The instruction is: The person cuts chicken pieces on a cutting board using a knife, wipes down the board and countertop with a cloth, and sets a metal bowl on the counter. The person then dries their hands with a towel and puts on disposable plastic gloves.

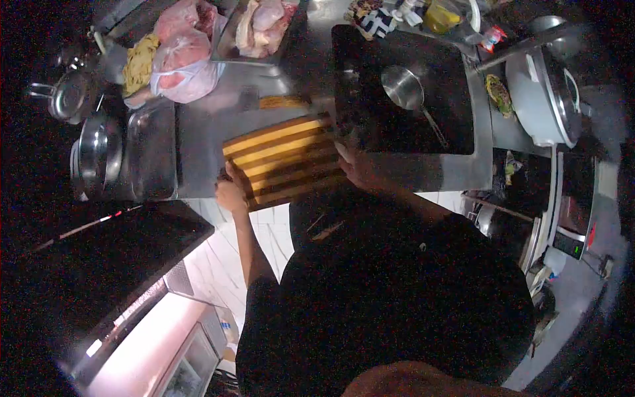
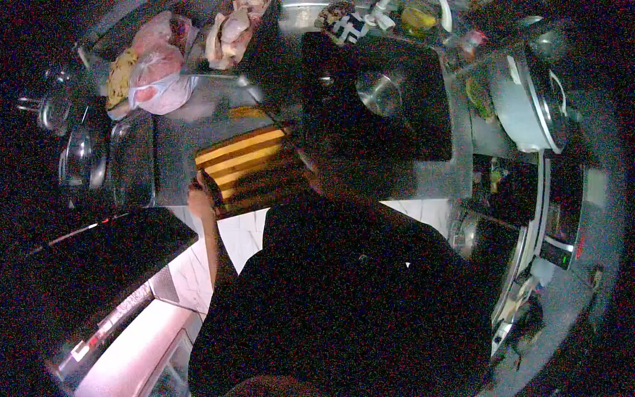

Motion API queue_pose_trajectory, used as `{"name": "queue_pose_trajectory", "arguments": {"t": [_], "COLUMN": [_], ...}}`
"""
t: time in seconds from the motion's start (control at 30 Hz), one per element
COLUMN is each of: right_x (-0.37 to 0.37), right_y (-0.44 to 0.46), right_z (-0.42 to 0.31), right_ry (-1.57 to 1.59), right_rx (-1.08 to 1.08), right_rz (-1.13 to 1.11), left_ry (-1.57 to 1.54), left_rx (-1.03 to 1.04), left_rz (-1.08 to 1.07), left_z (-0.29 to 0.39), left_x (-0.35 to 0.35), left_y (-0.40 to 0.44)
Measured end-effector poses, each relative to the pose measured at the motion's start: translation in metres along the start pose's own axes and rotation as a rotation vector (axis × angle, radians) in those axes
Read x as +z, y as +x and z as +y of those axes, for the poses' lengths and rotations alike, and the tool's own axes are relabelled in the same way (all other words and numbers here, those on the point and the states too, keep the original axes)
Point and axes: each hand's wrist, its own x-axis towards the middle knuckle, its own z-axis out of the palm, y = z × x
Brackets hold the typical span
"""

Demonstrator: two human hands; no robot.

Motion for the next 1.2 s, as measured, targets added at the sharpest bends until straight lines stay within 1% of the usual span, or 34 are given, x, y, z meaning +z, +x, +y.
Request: {"name": "queue_pose_trajectory", "arguments": {"t": [0.03,0.1,0.13,0.2,0.27,0.33,0.4,0.43,0.47,0.5,0.53,0.57,0.6,0.67,0.7,0.77,0.83,0.87,0.93,0.97,1.03,1.07,1.1,1.13,1.17,1.2], "right_x": [-0.007,-0.006,0.009,0.007,-0.029,-0.068,-0.072,-0.052,-0.042,-0.054,-0.069,-0.079,-0.086,-0.094,-0.097,-0.1,-0.106,-0.112,-0.143,-0.156,-0.198,-0.216,-0.234,-0.244,-0.253,-0.253], "right_y": [-0.01,-0.029,-0.05,-0.067,-0.065,-0.06,-0.081,-0.109,-0.122,-0.114,-0.103,-0.097,-0.094,-0.092,-0.091,-0.09,-0.089,-0.082,-0.063,-0.057,-0.076,-0.077,-0.076,-0.076,-0.077,-0.094], "right_z": [-0.003,0.006,0.025,0.039,0.032,0.022,0.049,0.09,0.119,0.132,0.144,0.148,0.155,0.167,0.173,0.18,0.171,0.165,0.144,0.14,0.177,0.17,0.162,0.158,0.155,0.189], "right_ry": [-0.012,-0.023,-0.024,-0.124,-0.316,-0.498,-0.533,-0.471,-0.403,-0.299,-0.196,-0.106,-0.019,0.125,0.195,0.342,0.719,0.909,0.82,0.773,0.897,0.825,0.755,0.725,0.691,0.839], "right_rx": [0.143,0.311,0.337,0.413,0.51,0.593,0.579,0.525,0.467,0.622,0.775,0.818,0.865,0.741,0.677,0.555,0.681,0.738,0.784,0.804,0.741,0.794,0.849,0.91,0.963,0.947], "right_rz": [-0.105,-0.169,-0.124,-0.131,-0.247,-0.372,-0.229,-0.028,0.17,0.059,-0.058,-0.097,-0.135,-0.049,-0.01,0.071,0.147,0.187,0.093,0.041,-0.104,-0.062,-0.021,0.128,0.28,0.426], "left_ry": [-0.024,-0.074,0.004,-0.733,-1.04,-0.904,-0.503,-0.301,-0.32,-0.339,-0.359,-0.356,-0.354,-0.4,-0.45,-0.206,-0.191,-0.21,-0.255,-0.293,-0.365,-0.406,-0.408,-0.625,-0.563,-0.618], "left_rx": [0.042,0.124,0.057,0.242,0.386,0.501,0.418,0.369,0.434,0.499,0.564,0.517,0.467,0.463,0.508,1.057,1.086,1.093,1.096,1.14,1.227,1.213,1.189,1.31,1.081,1.014], "left_rz": [0.013,0.039,-0.086,-0.112,-0.095,-0.013,-0.159,-0.227,-0.219,-0.204,-0.191,-0.17,-0.15,-0.166,-0.205,0.02,-0.608,-0.743,-1.02,-1.078,-1.188,-1.053,-0.952,-0.664,-0.644,-0.405], "left_z": [0.004,0.013,0.014,0.002,0.021,0.073,0.098,0.106,0.106,0.105,0.112,0.12,0.14,0.19,0.219,0.274,0.338,0.36,0.391,0.4,0.417,0.422,0.424,0.425,0.422,0.42], "left_x": [-0.002,-0.005,0.005,0.053,0.053,-0.002,-0.004,-0.004,0.004,0.018,0.018,0.019,0.004,-0.024,-0.029,-0.011,0.017,0.022,0.029,0.026,0.007,-0.003,-0.048,-0.052,-0.102,-0.122], "left_y": [-0.01,-0.021,-0.022,-0.032,-0.049,-0.08,-0.092,-0.098,-0.101,-0.106,-0.111,-0.115,-0.118,-0.116,-0.111,-0.104,-0.087,-0.086,-0.086,-0.081,-0.066,-0.057,-0.056,-0.039,-0.041,-0.038]}}
